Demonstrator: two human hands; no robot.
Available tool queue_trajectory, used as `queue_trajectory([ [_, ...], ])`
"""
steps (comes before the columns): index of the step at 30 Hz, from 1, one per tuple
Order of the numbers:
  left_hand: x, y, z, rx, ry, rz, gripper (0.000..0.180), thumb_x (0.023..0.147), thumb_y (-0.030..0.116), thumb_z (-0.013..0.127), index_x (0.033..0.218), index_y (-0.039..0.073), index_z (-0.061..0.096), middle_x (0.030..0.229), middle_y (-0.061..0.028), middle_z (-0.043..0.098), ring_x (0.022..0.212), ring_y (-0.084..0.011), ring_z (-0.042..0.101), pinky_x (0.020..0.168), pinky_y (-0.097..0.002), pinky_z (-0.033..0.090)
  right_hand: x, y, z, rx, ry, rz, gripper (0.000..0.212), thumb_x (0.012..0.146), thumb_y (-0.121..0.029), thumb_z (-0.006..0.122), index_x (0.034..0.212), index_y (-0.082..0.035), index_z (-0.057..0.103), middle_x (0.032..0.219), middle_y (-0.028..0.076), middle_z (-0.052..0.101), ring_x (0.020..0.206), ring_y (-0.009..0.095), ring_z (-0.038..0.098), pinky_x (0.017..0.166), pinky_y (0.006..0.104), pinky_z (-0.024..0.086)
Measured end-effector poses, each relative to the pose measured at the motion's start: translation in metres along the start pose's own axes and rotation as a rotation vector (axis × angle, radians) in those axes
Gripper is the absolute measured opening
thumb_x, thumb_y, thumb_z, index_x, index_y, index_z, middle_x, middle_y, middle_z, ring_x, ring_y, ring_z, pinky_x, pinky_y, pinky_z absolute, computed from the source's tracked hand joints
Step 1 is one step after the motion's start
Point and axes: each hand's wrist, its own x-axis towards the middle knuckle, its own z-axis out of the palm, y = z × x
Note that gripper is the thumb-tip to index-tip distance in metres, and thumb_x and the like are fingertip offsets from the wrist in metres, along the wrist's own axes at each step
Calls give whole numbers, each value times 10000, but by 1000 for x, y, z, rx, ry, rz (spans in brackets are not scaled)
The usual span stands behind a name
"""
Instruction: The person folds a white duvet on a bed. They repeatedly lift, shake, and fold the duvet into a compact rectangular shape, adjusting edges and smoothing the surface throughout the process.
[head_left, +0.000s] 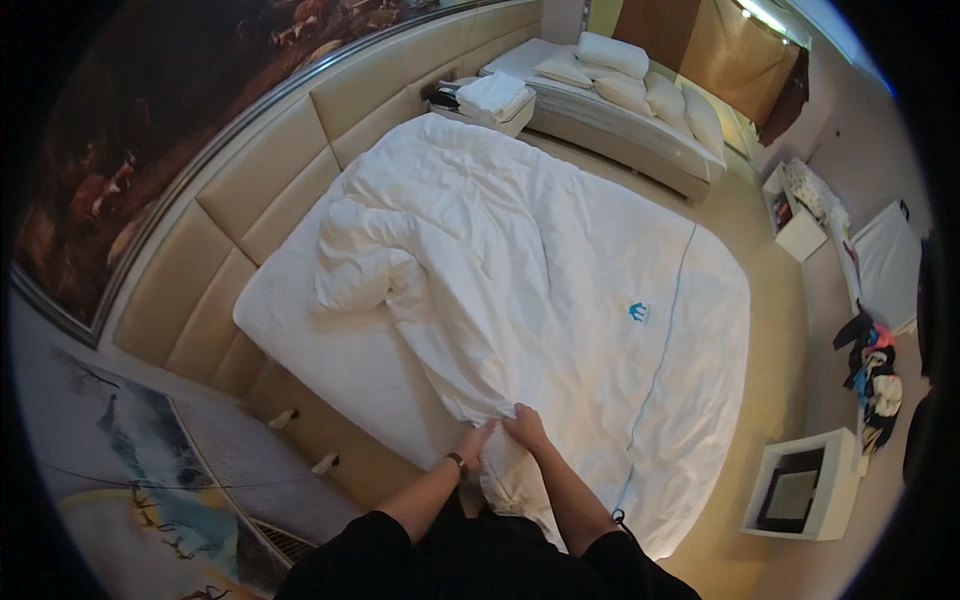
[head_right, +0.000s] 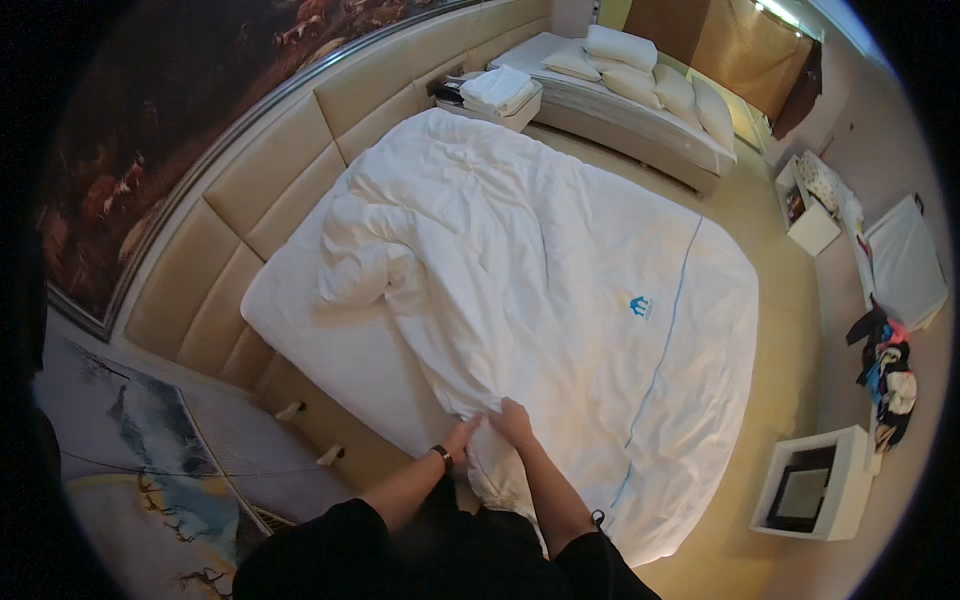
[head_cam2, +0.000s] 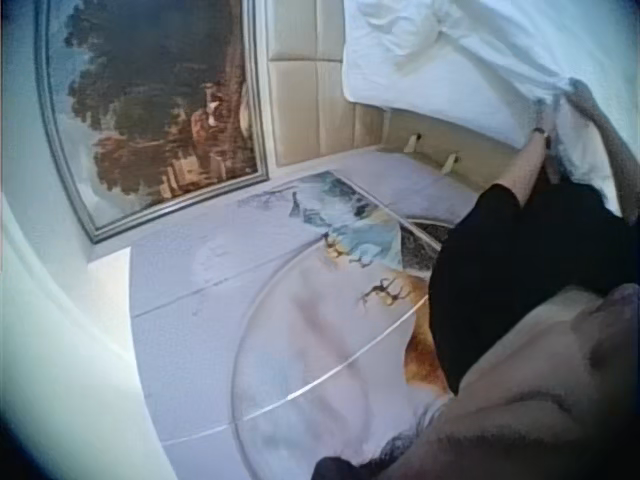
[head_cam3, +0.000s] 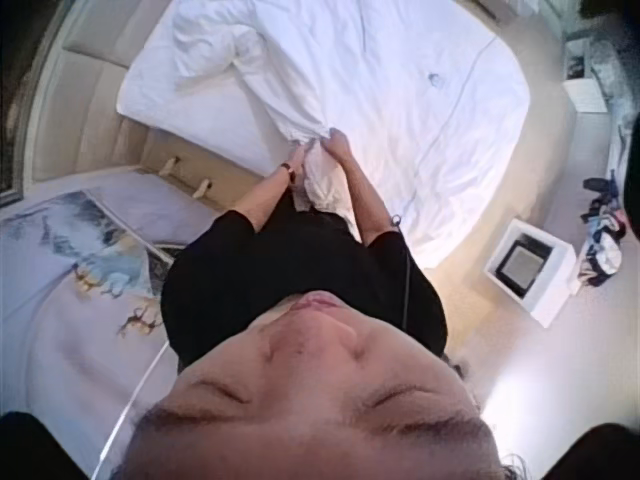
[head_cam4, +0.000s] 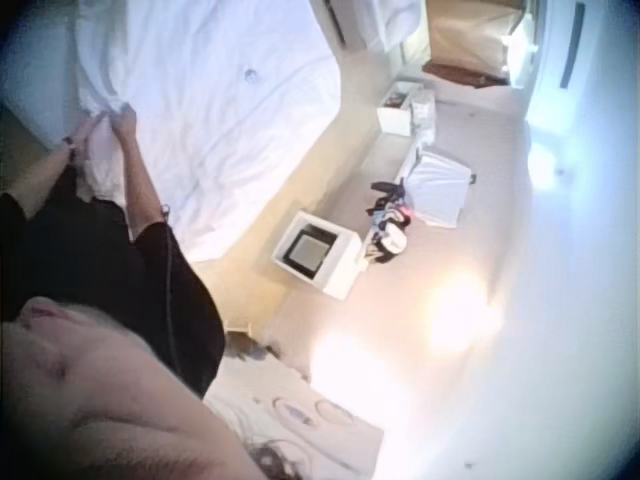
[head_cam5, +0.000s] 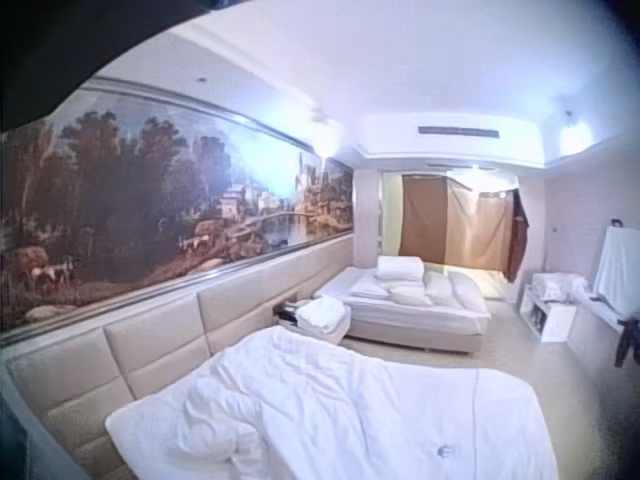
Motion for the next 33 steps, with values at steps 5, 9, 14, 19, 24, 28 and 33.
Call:
queue_trajectory([
  [5, 35, 58, -20, -64, 87, 52, 565, 927, 481, 495, 1319, 75, 484, 1254, -94, 554, 1117, -279, 523, 951, -400, 429, -10, -25, -8, 672, -164, 91, 313, 811, -107, 467, 1029, 45, 633, 882, 83, 673, 771, 155, 609, 697, 307, 489],
  [9, 77, 111, -32, -468, -13, -16, 585, 933, 477, 462, 1381, 103, 416, 1339, -99, 492, 1192, -284, 470, 1001, -421, 409, -19, -50, -21, 810, -197, 227, 331, 808, -53, 426, 1047, 20, 643, 923, 45, 659, 788, 124, 596, 714, 262, 480],
  [14, 124, 125, -40, -723, -115, -137, 492, 949, 380, 461, 1351, 98, 432, 1316, -100, 502, 1166, -276, 494, 969, -421, 437, -18, -68, -30, 690, -272, 371, 351, 805, -86, 470, 1089, 40, 633, 966, 42, 651, 863, 144, 586, 789, 277, 469],
  [19, 141, 142, -42, -651, -146, -211, 460, 951, 353, 467, 1324, 84, 449, 1296, -104, 509, 1141, -269, 511, 946, -412, 451, -10, -94, -33, 558, -290, 384, 341, 802, -102, 483, 1071, 41, 635, 951, 18, 645, 845, 130, 580, 770, 275, 468],
  [24, 136, 144, -71, -352, 5, -162, 430, 953, 326, 472, 1297, 69, 465, 1277, -108, 517, 1117, -262, 527, 923, -403, 466, 21, -38, -10, -140, -20, 244, 294, 782, -87, 552, 1051, 6, 625, 884, 53, 654, 844, 148, 600, 728, 282, 476],
  [28, 91, 158, -116, -15, 87, 17, 374, 949, 232, 501, 1231, -13, 480, 1190, -138, 554, 1063, -237, 554, 850, -378, 485, 72, -139, 27, 82, 262, 150, 621, 811, -257, 702, 1322, -12, 448, 1135, 197, 596, 1031, 288, 590, 849, 365, 484],
  [33, 44, 192, -110, 348, 150, 156, 288, 906, 190, 562, 1077, -40, 584, 1020, -141, 624, 935, -232, 586, 778, -352, 465, 126, -147, 86, -428, 95, 30, 594, 794, -280, 646, 1238, 68, 461, 1105, 289, 584, 951, 398, 589, 791, 447, 497],
])
